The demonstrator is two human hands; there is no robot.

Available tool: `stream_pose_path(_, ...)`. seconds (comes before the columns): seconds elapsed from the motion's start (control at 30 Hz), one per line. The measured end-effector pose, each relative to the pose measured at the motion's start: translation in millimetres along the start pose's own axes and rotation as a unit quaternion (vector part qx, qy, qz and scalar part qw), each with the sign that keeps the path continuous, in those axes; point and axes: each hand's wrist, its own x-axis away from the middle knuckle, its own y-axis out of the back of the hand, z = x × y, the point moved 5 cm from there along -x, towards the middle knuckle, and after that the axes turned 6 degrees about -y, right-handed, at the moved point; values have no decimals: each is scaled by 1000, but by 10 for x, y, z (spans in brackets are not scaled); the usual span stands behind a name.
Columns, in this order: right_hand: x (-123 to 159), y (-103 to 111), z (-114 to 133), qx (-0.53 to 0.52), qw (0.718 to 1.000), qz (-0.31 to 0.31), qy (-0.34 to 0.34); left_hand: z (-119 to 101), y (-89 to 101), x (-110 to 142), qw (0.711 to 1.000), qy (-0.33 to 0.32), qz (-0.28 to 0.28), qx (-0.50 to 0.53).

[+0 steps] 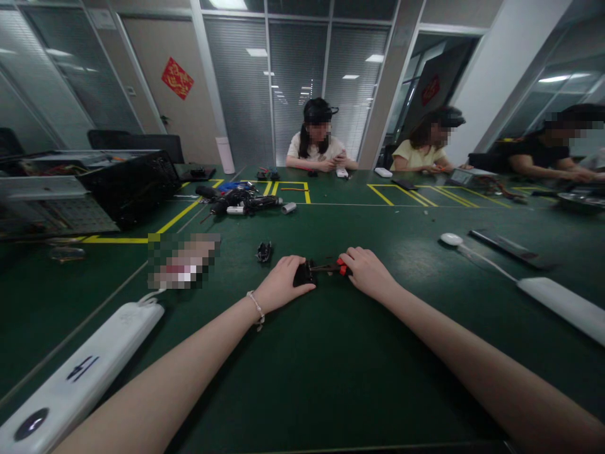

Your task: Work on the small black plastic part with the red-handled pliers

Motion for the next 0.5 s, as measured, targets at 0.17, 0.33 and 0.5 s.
stream_pose_path(0.17,5,7,12,0,1000,-5,2,2,0,-4,1000,-1,1,1)
stream_pose_path(0.33,6,21,22,-6,1000,-12,-7,6,-3,-13,1000,-3,-2,4)
stream_pose_path(0.5,4,22,20,-10,1000,-14,-7,18,-8,-9,1000,0,-2,10)
